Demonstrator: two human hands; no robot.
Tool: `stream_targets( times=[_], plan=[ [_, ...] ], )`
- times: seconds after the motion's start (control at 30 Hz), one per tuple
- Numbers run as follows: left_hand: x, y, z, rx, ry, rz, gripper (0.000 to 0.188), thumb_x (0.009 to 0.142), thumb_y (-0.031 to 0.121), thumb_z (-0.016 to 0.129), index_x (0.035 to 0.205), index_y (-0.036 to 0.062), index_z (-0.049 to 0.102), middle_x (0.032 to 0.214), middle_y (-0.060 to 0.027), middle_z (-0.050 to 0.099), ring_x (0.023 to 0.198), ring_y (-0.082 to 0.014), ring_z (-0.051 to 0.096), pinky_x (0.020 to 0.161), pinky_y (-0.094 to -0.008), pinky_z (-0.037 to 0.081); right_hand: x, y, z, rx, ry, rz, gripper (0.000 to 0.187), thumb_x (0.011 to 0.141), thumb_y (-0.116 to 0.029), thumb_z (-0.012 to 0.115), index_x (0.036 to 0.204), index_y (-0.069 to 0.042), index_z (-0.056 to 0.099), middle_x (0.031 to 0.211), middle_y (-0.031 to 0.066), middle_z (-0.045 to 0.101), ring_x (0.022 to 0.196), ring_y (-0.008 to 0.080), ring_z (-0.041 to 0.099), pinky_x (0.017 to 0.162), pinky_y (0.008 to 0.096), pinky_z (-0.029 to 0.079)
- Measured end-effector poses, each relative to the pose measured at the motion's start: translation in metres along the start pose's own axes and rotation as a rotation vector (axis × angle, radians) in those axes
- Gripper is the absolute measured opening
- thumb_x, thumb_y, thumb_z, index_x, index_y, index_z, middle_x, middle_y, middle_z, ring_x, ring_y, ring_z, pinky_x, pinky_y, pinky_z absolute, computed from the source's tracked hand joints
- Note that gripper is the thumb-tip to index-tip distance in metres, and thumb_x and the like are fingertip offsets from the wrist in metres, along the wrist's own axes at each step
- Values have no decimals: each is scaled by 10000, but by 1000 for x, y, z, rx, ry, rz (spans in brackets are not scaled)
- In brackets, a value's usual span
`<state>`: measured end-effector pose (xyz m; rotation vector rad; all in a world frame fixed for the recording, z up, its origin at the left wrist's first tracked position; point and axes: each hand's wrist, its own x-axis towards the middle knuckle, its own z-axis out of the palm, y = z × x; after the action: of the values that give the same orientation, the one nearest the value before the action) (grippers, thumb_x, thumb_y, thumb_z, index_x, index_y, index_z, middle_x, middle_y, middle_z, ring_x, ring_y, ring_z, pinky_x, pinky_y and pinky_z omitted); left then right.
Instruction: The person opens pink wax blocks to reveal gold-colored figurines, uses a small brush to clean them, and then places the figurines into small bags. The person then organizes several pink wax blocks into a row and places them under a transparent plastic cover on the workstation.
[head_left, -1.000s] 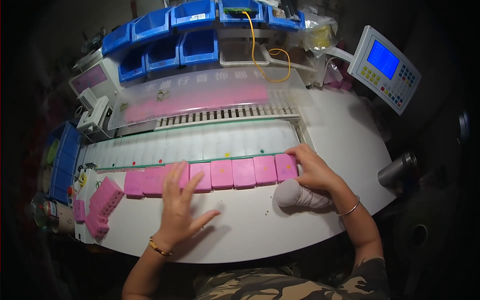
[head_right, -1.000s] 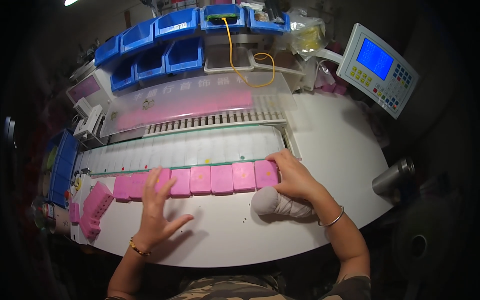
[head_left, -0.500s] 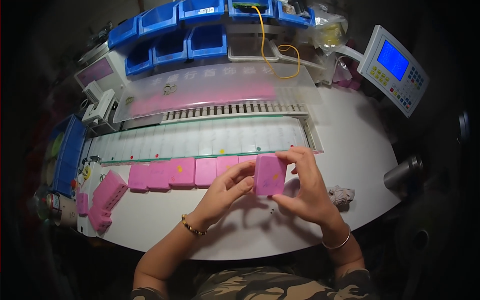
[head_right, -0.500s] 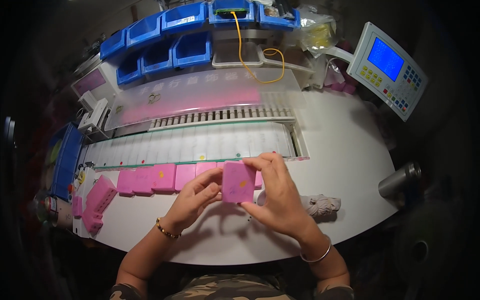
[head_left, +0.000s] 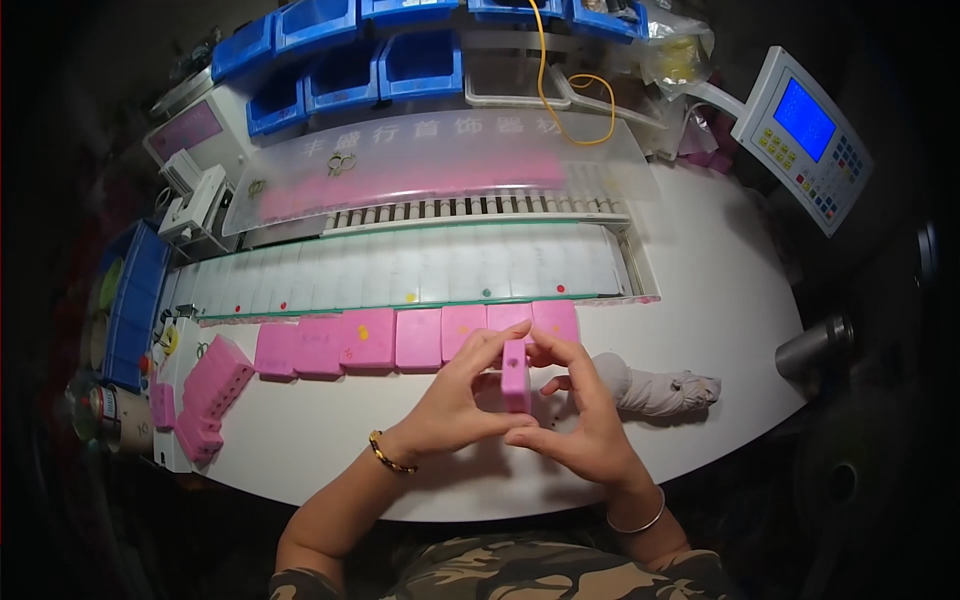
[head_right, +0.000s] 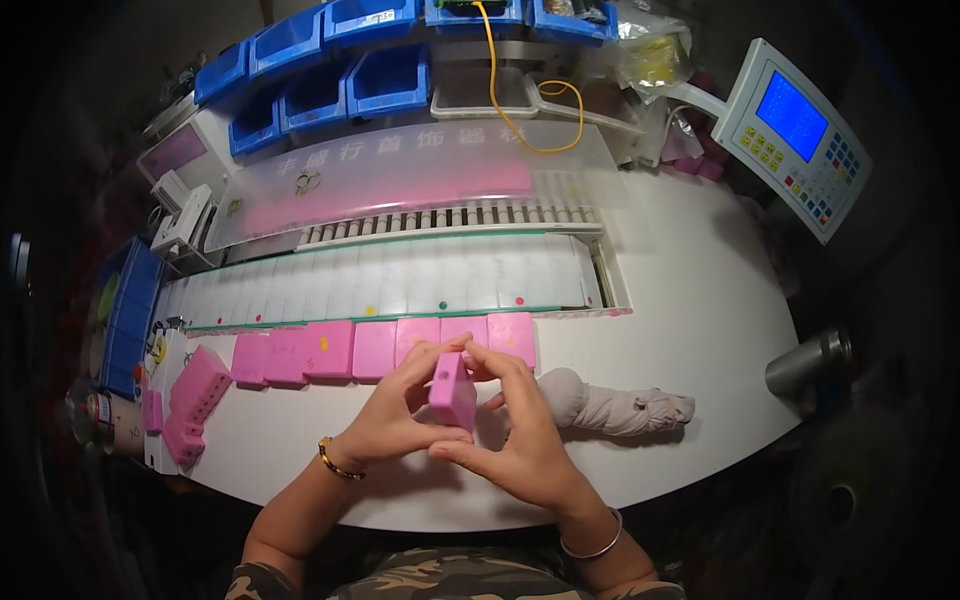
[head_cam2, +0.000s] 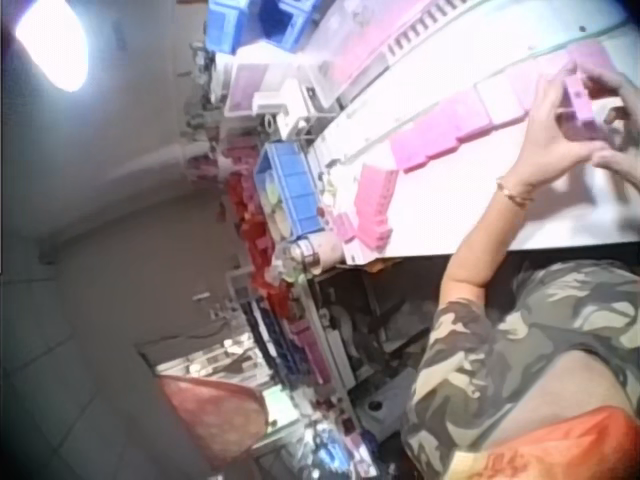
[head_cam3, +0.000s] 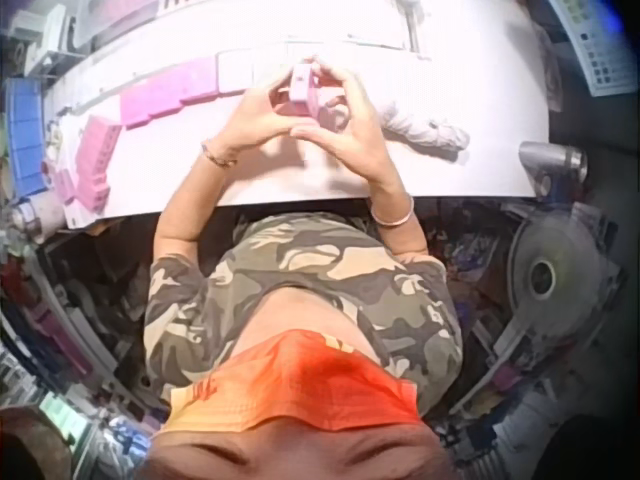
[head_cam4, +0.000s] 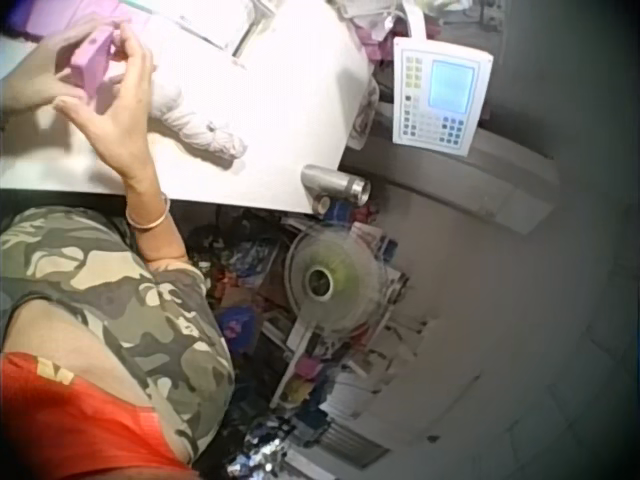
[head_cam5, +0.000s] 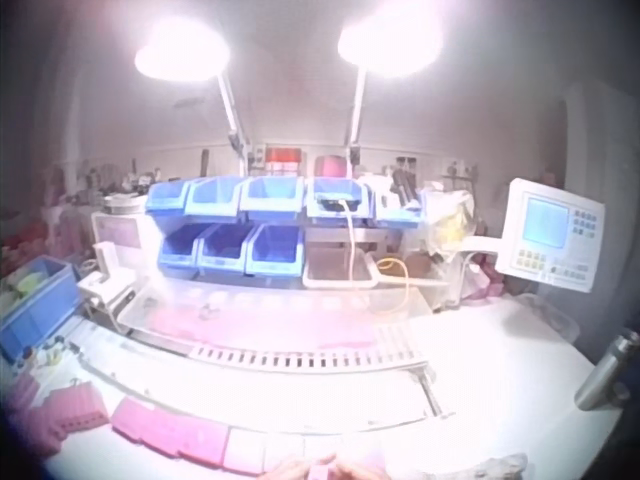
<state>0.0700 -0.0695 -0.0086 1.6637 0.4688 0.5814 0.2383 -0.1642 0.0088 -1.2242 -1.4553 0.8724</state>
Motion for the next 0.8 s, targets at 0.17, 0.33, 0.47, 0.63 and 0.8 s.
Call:
stream_targets(
  times=[0.17, 0.33, 0.47, 0.63, 0.8],
  plan=[
    [-4, 1, -4, -129, -125, 43, 923, 742, 222, 814, 1503, 139, 297, 1195, -55, 409, 1174, -179, 440, 1067, -366, 397, 3, 8, 9, -229, 91, -159, 696, 692, -224, 849, 1254, -22, 491, 1162, 117, 537, 1018, 229, 555, 745, 317, 487],
    [-4, 1, -12, -183, -154, 57, 891, 742, 180, 809, 1490, 138, 328, 1212, -50, 406, 1196, -168, 428, 1068, -369, 393, 8, 3, 10, -262, 78, -293, 683, 710, -202, 833, 1267, -4, 490, 1148, 149, 552, 952, 257, 570, 707, 330, 516],
    [-4, 2, -12, -161, -116, -23, 879, 722, 134, 816, 1473, 116, 360, 1233, -44, 408, 1207, -162, 420, 1047, -353, 398, 9, 1, 9, -284, 76, -286, 663, 733, -185, 813, 1287, 10, 504, 1148, 161, 558, 940, 267, 573, 732, 330, 516],
    [-4, 0, -11, -160, -17, 22, 842, 720, 93, 822, 1436, 64, 381, 1224, -37, 417, 1163, -155, 454, 1023, -312, 400, 9, 0, 2, -311, 72, -270, 528, 816, -95, 717, 1295, 32, 536, 1152, 194, 572, 961, 289, 597, 839, 335, 499],
    [-5, -12, 5, -186, 217, 87, 705, 714, -9, 809, 1280, 62, 394, 1167, -44, 436, 1122, -132, 475, 980, -286, 423, 2, 4, 14, 20, 232, 40, 423, 898, -28, 610, 1306, 43, 524, 1144, 185, 611, 1007, 203, 611, 866, 311, 491]
  ],
)
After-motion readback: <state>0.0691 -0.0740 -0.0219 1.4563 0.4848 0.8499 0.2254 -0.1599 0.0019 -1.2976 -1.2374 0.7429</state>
